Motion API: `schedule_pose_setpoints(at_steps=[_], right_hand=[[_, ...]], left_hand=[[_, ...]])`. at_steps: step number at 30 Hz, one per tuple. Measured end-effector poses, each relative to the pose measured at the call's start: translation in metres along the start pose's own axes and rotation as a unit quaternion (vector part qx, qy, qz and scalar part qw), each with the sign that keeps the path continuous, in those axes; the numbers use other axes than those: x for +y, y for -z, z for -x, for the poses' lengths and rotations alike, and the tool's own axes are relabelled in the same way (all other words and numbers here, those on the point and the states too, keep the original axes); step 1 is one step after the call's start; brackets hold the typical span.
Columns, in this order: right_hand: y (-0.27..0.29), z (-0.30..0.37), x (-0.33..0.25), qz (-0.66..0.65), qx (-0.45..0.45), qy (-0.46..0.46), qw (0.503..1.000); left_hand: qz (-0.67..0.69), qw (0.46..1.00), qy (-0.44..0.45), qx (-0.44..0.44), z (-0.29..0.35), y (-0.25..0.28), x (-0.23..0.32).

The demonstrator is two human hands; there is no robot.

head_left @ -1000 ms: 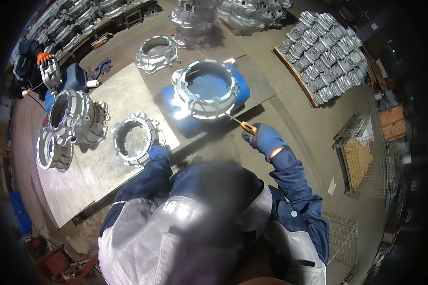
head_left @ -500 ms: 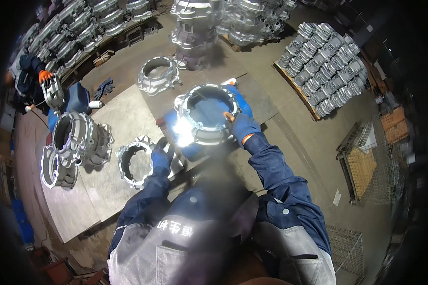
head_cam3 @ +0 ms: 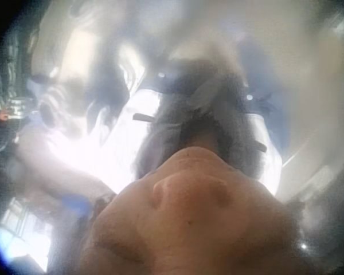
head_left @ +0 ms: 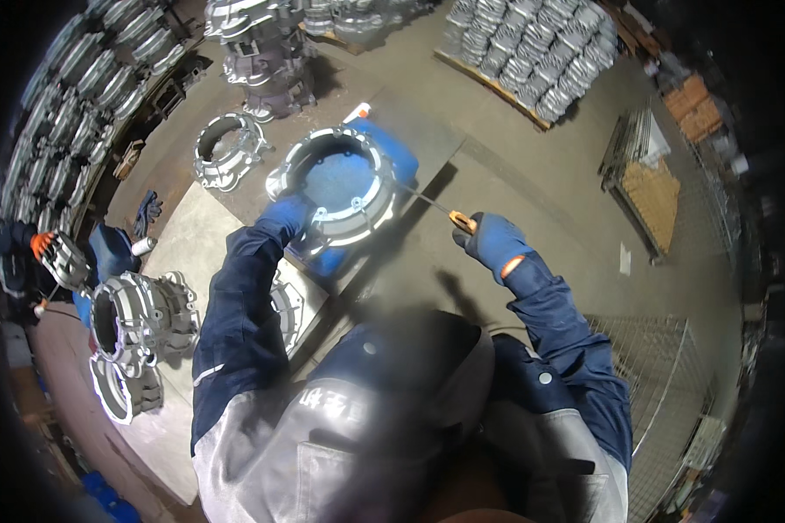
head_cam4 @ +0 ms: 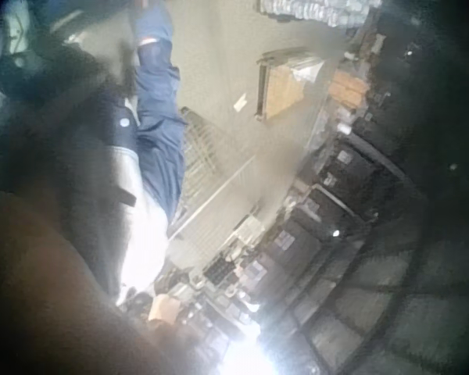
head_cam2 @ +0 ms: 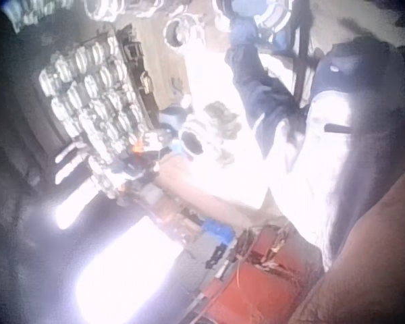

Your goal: The person repeatedly scrubs the inner and outer surfaces of a blue metal part with a wire brush, then places it aside and picks up another part to continue the same cleaning process. The person handles multiple similar parts one at a time, rotating them to reach different areas.

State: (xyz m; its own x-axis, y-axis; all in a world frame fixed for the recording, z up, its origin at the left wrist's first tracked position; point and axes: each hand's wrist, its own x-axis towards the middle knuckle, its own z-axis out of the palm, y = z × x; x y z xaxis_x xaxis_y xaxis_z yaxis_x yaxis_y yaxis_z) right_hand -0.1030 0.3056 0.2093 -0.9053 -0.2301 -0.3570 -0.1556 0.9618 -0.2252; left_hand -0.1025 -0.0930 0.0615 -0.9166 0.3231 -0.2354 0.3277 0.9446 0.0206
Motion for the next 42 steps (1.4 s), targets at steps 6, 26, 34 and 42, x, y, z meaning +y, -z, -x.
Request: schedule_pose_setpoints(at_steps=[6, 26, 34, 42], right_hand=[[-0.038, 0.048, 0.054, -0.268, -0.162, -0.047, 0.948], [-0.132, 0.055, 0.052, -0.176, 0.053, -0.099, 0.978], [-0.110, 0.036, 0.033, -0.164, 0.053, -0.091, 0.981], [-0.134, 0.056, 0.054, -0.267, -0.062, -0.132, 0.953]], left_hand=[[0.098, 0.979, 0.114, 0.136, 0.005, -0.007, 0.033], [0.160, 0.942, 0.293, -0.027, -0.089, 0.054, 0.143], [0.133, 0.944, 0.300, 0.043, -0.041, 0.082, 0.163], [0.022, 0.952, 0.286, 0.107, -0.012, -0.023, 0.120]])
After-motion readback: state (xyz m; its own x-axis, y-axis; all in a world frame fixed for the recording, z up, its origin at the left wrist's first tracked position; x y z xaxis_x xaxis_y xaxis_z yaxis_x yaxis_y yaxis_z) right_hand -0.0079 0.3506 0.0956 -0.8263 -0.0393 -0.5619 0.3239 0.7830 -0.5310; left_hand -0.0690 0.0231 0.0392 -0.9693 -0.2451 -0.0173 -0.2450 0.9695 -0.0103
